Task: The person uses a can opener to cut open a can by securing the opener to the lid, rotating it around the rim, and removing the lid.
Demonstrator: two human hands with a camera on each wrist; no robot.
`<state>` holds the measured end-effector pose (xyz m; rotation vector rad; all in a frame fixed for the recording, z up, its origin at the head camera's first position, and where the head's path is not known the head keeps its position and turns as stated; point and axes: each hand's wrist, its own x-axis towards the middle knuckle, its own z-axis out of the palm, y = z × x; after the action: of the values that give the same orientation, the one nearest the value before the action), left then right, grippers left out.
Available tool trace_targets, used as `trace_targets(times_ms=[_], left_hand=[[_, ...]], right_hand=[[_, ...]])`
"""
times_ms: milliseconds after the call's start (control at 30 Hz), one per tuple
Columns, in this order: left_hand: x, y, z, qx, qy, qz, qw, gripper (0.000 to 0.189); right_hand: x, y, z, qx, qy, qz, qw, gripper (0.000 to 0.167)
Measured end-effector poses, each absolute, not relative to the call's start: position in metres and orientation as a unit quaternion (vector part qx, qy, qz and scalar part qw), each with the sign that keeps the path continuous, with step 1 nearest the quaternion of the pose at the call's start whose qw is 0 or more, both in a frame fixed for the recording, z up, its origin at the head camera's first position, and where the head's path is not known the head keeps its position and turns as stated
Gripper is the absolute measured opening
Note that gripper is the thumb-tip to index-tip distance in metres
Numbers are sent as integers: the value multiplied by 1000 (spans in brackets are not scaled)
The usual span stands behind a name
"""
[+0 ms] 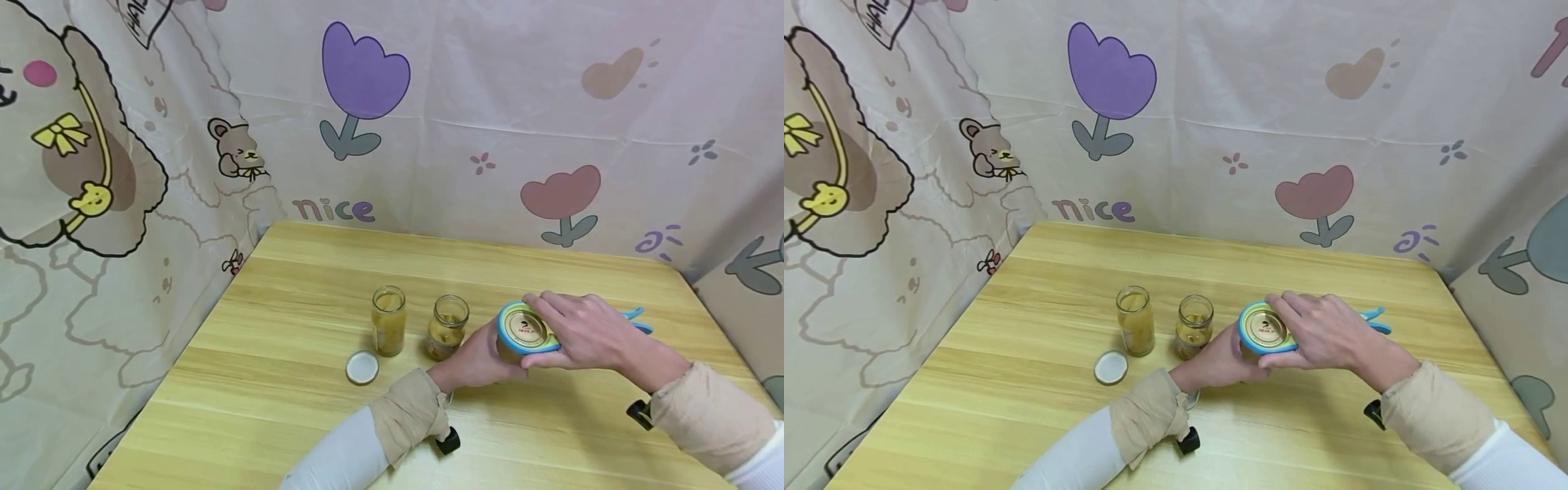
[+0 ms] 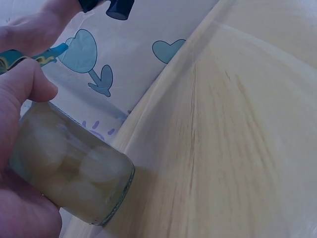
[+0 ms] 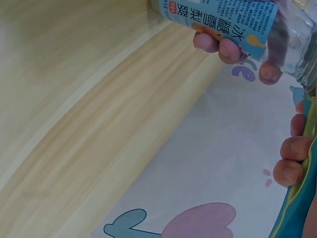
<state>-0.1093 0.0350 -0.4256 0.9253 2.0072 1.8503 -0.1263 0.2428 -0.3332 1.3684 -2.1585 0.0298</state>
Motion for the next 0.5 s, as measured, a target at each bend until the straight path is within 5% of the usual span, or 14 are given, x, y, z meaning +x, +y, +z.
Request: trace_targets(times_ms=[500], left_hand=[[-109,34,-425,314,712,617,119,86]], right_hand=[[-122,247,-325,499,-814,21,296,91]])
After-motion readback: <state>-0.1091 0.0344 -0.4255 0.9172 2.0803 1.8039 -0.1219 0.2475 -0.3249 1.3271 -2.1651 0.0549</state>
